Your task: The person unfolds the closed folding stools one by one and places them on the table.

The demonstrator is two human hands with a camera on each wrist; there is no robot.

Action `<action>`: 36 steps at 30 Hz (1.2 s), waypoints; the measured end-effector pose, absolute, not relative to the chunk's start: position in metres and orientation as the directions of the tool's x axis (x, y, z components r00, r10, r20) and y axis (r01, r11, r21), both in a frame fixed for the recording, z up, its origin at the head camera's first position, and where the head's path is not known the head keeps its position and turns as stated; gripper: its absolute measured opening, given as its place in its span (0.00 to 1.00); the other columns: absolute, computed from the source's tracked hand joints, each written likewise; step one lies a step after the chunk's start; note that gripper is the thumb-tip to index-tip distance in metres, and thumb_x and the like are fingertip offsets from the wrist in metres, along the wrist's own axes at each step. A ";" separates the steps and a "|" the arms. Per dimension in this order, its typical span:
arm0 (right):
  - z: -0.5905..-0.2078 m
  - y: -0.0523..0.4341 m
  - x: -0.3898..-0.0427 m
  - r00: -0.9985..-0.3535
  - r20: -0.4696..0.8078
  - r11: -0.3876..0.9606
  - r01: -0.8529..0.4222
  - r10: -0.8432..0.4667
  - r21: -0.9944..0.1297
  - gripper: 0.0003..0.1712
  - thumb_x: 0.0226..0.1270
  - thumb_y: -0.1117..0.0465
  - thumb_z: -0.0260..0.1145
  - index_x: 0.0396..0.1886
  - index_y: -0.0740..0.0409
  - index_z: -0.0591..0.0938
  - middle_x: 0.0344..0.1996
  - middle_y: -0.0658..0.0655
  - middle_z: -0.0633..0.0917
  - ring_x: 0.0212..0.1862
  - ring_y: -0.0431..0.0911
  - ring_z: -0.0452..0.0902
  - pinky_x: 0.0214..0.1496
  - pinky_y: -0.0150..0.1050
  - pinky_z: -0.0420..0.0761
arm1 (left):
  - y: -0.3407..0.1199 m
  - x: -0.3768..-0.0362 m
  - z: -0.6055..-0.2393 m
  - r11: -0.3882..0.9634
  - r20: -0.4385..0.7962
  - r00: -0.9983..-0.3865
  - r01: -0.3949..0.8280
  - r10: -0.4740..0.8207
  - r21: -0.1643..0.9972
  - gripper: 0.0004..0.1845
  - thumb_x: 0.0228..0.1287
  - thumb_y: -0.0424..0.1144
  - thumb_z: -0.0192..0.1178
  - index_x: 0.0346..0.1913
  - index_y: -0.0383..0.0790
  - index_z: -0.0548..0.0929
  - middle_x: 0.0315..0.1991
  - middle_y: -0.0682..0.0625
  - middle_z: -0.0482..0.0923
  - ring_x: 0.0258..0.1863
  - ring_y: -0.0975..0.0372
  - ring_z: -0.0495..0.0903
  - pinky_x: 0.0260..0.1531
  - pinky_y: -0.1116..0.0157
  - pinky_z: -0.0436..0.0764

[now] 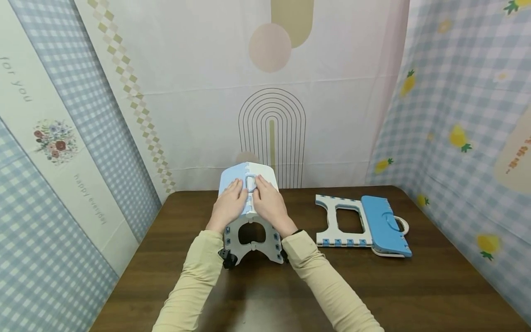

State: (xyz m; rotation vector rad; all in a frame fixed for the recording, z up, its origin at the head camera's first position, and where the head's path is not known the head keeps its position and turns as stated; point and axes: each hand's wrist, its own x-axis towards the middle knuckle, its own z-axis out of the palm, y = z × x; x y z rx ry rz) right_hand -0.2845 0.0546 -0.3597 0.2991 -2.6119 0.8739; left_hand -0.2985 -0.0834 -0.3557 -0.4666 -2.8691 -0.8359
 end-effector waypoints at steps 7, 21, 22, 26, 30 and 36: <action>-0.361 0.057 -0.287 -0.909 0.408 0.816 -0.303 -0.091 -0.493 0.27 0.74 0.59 0.45 0.69 0.64 0.68 0.70 0.61 0.69 0.73 0.53 0.63 0.77 0.45 0.59 | -0.082 -0.301 -0.356 0.828 0.188 -0.944 0.329 0.273 0.454 0.33 0.77 0.54 0.33 0.75 0.35 0.56 0.77 0.41 0.51 0.77 0.50 0.50 0.77 0.52 0.50; -0.365 0.058 -0.292 -0.921 0.379 0.863 -0.260 -0.088 -0.433 0.25 0.73 0.60 0.49 0.65 0.64 0.73 0.68 0.61 0.73 0.71 0.55 0.67 0.76 0.46 0.61 | -0.079 -0.303 -0.353 0.857 0.131 -0.938 0.346 0.320 0.382 0.35 0.77 0.56 0.34 0.75 0.35 0.54 0.77 0.40 0.50 0.78 0.51 0.49 0.77 0.52 0.48; -0.365 0.058 -0.293 -0.922 0.376 0.865 -0.257 -0.087 -0.431 0.25 0.73 0.60 0.49 0.65 0.64 0.73 0.67 0.61 0.73 0.71 0.54 0.67 0.76 0.46 0.61 | -0.079 -0.304 -0.353 0.858 0.131 -0.938 0.346 0.321 0.379 0.35 0.77 0.56 0.34 0.75 0.35 0.55 0.77 0.40 0.50 0.78 0.51 0.49 0.77 0.52 0.49; -0.364 0.057 -0.294 -0.928 0.362 0.869 -0.249 -0.088 -0.428 0.25 0.74 0.59 0.48 0.66 0.64 0.73 0.68 0.61 0.73 0.71 0.53 0.66 0.76 0.46 0.61 | -0.079 -0.306 -0.354 0.866 0.132 -0.937 0.349 0.323 0.358 0.34 0.77 0.55 0.34 0.75 0.36 0.54 0.77 0.40 0.50 0.78 0.51 0.49 0.77 0.52 0.49; -0.363 0.055 -0.296 -0.931 0.350 0.879 -0.252 -0.106 -0.404 0.25 0.74 0.59 0.48 0.66 0.65 0.73 0.68 0.61 0.72 0.72 0.53 0.65 0.76 0.45 0.61 | -0.081 -0.308 -0.356 0.875 0.133 -0.937 0.348 0.322 0.337 0.34 0.76 0.55 0.35 0.75 0.36 0.54 0.77 0.40 0.49 0.78 0.51 0.49 0.77 0.52 0.49; -0.361 0.051 -0.297 -0.925 0.346 0.918 -0.269 -0.160 -0.293 0.25 0.74 0.59 0.47 0.66 0.65 0.72 0.68 0.62 0.72 0.70 0.53 0.68 0.73 0.46 0.66 | -0.084 -0.309 -0.355 0.890 0.116 -0.939 0.344 0.324 0.298 0.34 0.77 0.54 0.34 0.76 0.35 0.52 0.77 0.40 0.48 0.78 0.50 0.47 0.77 0.52 0.48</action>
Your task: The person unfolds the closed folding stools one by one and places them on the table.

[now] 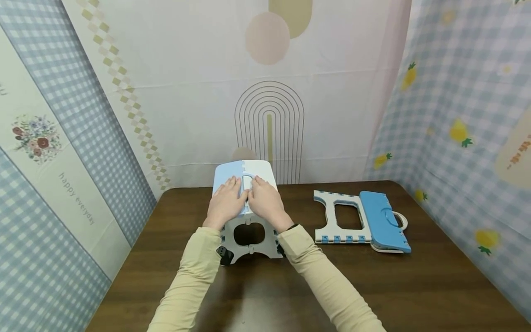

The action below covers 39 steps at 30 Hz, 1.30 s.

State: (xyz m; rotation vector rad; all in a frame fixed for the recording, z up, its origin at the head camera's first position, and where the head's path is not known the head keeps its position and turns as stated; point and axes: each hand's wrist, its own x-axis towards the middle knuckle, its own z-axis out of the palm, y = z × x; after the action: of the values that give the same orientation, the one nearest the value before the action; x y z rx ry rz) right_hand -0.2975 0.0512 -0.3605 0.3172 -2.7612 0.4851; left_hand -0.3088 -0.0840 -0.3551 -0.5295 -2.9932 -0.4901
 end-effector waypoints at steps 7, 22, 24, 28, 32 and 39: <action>-0.358 0.050 -0.299 -0.928 0.331 0.931 -0.264 -0.173 -0.253 0.26 0.75 0.58 0.47 0.67 0.66 0.71 0.68 0.62 0.72 0.71 0.54 0.67 0.73 0.45 0.66 | -0.083 -0.309 -0.352 0.892 0.103 -0.937 0.349 0.334 0.287 0.34 0.77 0.53 0.33 0.76 0.35 0.51 0.78 0.39 0.46 0.78 0.50 0.46 0.77 0.51 0.47; -0.359 0.039 -0.300 -0.930 0.323 0.960 -0.237 -0.178 -0.152 0.27 0.76 0.59 0.45 0.67 0.73 0.67 0.68 0.68 0.70 0.71 0.56 0.66 0.74 0.44 0.66 | -0.089 -0.320 -0.351 0.887 0.042 -0.922 0.382 0.385 0.261 0.34 0.78 0.52 0.31 0.77 0.35 0.46 0.78 0.39 0.42 0.79 0.49 0.43 0.77 0.49 0.45; -0.359 0.039 -0.301 -0.930 0.313 0.958 -0.246 -0.190 -0.149 0.28 0.77 0.59 0.44 0.68 0.73 0.66 0.69 0.68 0.69 0.72 0.57 0.64 0.75 0.45 0.64 | -0.090 -0.320 -0.351 0.887 0.050 -0.923 0.381 0.382 0.262 0.34 0.78 0.52 0.31 0.77 0.34 0.47 0.78 0.39 0.43 0.79 0.49 0.43 0.77 0.49 0.45; -0.357 0.041 -0.302 -0.954 0.238 0.954 -0.232 -0.184 -0.192 0.29 0.78 0.58 0.40 0.72 0.70 0.61 0.73 0.66 0.62 0.76 0.55 0.57 0.78 0.46 0.57 | -0.088 -0.321 -0.352 0.886 0.059 -0.922 0.383 0.382 0.261 0.34 0.77 0.52 0.31 0.77 0.34 0.47 0.78 0.39 0.43 0.79 0.49 0.43 0.77 0.49 0.45; -0.354 0.045 -0.303 -0.966 0.193 0.946 -0.217 -0.173 -0.239 0.30 0.78 0.56 0.38 0.74 0.65 0.58 0.76 0.62 0.58 0.78 0.52 0.51 0.79 0.47 0.52 | -0.087 -0.322 -0.351 0.884 0.070 -0.919 0.394 0.389 0.254 0.34 0.77 0.51 0.31 0.76 0.34 0.47 0.78 0.39 0.44 0.78 0.49 0.44 0.77 0.49 0.46; -0.363 0.072 -0.298 -0.915 0.390 0.729 -0.340 -0.108 -0.594 0.30 0.74 0.58 0.50 0.74 0.58 0.63 0.77 0.59 0.56 0.78 0.55 0.49 0.78 0.55 0.51 | -0.091 -0.325 -0.352 0.876 0.066 -0.926 0.374 0.372 0.304 0.34 0.76 0.53 0.32 0.77 0.35 0.48 0.78 0.39 0.43 0.78 0.48 0.43 0.77 0.47 0.44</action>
State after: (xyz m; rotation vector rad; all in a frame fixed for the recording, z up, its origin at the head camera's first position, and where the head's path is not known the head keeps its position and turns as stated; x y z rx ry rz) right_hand -0.2976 0.0719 -0.3628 0.3484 -2.6042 0.9879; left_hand -0.3250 -0.0910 -0.3522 -0.6043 -3.0371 -0.4933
